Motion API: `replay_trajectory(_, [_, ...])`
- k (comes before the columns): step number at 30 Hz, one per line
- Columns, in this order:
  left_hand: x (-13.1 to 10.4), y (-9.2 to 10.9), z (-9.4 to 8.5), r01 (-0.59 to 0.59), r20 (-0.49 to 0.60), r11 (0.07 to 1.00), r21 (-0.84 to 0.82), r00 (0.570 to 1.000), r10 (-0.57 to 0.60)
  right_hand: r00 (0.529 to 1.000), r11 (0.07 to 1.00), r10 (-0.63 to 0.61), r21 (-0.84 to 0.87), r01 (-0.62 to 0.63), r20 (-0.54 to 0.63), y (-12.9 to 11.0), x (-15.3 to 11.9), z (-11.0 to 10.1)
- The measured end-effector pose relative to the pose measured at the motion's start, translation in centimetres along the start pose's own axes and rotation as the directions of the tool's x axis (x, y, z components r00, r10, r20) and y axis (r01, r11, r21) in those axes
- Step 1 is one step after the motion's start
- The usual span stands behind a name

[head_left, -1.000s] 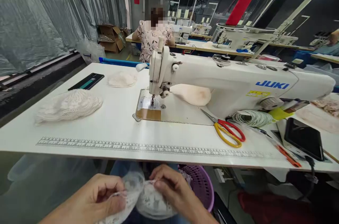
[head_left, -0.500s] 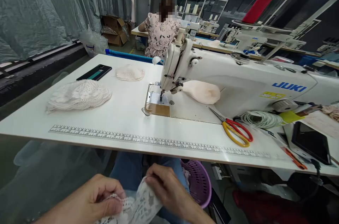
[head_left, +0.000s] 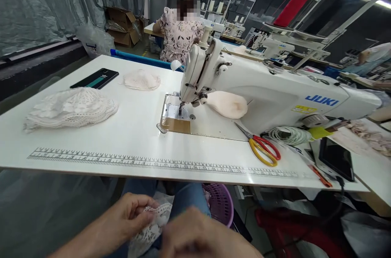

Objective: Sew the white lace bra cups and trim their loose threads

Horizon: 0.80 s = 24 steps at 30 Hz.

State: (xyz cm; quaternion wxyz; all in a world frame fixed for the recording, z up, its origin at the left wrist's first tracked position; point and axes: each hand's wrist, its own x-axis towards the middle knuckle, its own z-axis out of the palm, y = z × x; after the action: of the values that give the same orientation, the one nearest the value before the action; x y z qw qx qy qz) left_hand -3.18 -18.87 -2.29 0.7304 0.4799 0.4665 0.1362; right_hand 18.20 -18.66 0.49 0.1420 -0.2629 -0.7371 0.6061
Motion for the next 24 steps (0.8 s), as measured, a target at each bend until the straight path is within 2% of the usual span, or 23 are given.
replay_trajectory(3, [-0.2, 1.0, 0.5, 0.013, 0.077, 0.992, -0.128, 0.997, -0.003, 0.975, 0.999, 0.046, -0.003, -0.048, -0.216, 1.7, 2.0, 0.4])
replay_trajectory(5, [-0.4, 1.0, 0.4, 0.041, 0.121, 0.974, -0.221, 0.993, -0.014, 0.951, 0.996, 0.063, -0.039, -0.079, -0.303, 2.6, 2.5, 0.5])
replay_trajectory(7, [-0.5, 0.5, 0.1, 0.082, 0.148, 0.948, -0.306, 0.988, -0.038, 0.949, 0.994, 0.054, -0.074, -0.081, -0.309, 3.0, 2.7, 0.6])
replay_trajectory(11, [-0.7, -0.5, -0.3, 0.163, 0.097, 0.925, -0.344, 0.986, -0.138, 0.955, 0.991, 0.049, -0.108, -0.084, -0.294, 2.9, 2.5, 0.6])
replay_trajectory(16, [-0.7, -0.6, -0.6, 0.157, 0.153, 0.935, -0.317, 0.982, -0.113, 0.964, 0.976, 0.038, -0.197, -0.092, -0.261, 2.8, 2.6, 0.5])
replay_trajectory(18, [-0.5, -1.0, -0.7, 0.138, 0.127, 0.953, -0.271, 0.986, -0.107, 0.968, 0.965, 0.051, -0.237, -0.11, -0.244, 2.7, 2.7, 0.7])
replay_trajectory(21, [0.1, -2.0, -0.5, 0.059, 0.09, 0.995, -0.078, 0.995, -0.052, 0.97, 0.93, 0.112, -0.322, -0.179, -0.215, 2.4, 2.9, 1.1])
replay_trajectory(24, [0.7, -2.3, -0.2, 0.021, 0.054, 0.997, 0.069, 0.998, -0.025, 0.942, 0.886, 0.205, -0.357, -0.295, -0.267, 2.6, 3.0, 1.3])
